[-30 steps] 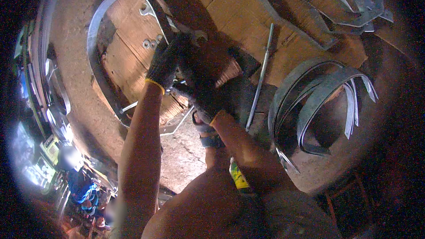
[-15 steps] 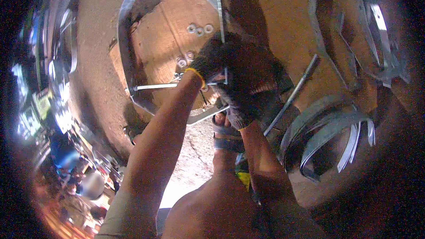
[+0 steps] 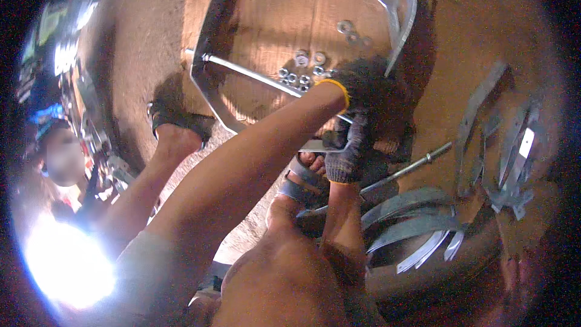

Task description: The person sits on the floor and assembles a metal frame by inserting a metal rod into a curved metal piece. They use a wrench to tighten nuts onto the rod, securing the components together. The person handles washers and nuts from a pile on the floor, repeatedly adjusting the rod and tightening the fasteners.

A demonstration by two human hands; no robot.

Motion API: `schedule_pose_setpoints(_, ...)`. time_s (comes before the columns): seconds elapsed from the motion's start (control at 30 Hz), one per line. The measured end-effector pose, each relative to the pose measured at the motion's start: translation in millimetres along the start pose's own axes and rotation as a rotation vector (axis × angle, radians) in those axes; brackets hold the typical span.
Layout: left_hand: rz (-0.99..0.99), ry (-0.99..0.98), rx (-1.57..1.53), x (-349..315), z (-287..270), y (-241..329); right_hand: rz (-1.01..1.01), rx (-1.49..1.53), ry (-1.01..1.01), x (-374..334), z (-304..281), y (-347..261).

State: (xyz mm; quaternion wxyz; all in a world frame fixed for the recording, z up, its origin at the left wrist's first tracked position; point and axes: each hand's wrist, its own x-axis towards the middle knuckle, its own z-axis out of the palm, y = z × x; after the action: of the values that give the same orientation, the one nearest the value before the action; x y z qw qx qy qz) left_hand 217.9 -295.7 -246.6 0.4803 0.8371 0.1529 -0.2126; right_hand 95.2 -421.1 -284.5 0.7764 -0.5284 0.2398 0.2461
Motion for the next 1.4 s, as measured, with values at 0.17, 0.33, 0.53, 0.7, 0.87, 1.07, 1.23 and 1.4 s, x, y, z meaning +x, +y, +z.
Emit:
schedule_pose_setpoints(0.17, 0.024, -0.150, -0.102, 3.0, -6.6, 0.3, 0.331, 0.296, 0.068, -7.3, 20.5, -40.8)
schedule_pose_setpoints(0.33, 0.100, -0.105, -0.052, 12.3, 2.5, -17.0, 0.288, 0.297, 0.026, -3.5, 3.8, -34.1)
schedule_pose_setpoints(0.53, 0.186, -0.121, -0.012, 21.7, 6.1, -23.6, 0.326, 0.592, -0.403, 7.6, -18.6, -33.6)
schedule_pose_setpoints(0.7, 0.129, -0.073, -0.030, 28.9, 19.8, -34.1, 0.273, 0.397, -0.140, -6.8, 4.4, -31.4)
schedule_pose_setpoints(0.87, 0.144, -0.068, -0.105, 17.7, 10.0, -26.0, 0.223, 0.259, -0.089, -2.0, -11.6, -16.5)
schedule_pose_setpoints(1.07, 0.036, -0.113, 0.083, -8.3, -19.6, -4.7, 0.353, 0.607, -0.295, -1.8, -14.2, -17.6)
schedule_pose_setpoints(1.23, 0.276, 0.107, 0.355, -71.7, -73.4, -25.2, 0.366, 0.598, -0.036, -5.6, -8.7, -18.4)
schedule_pose_setpoints(1.4, 0.539, 0.115, 0.799, -96.4, -52.9, -58.5, 0.289, 0.465, -0.209, 2.7, -11.4, -6.8)
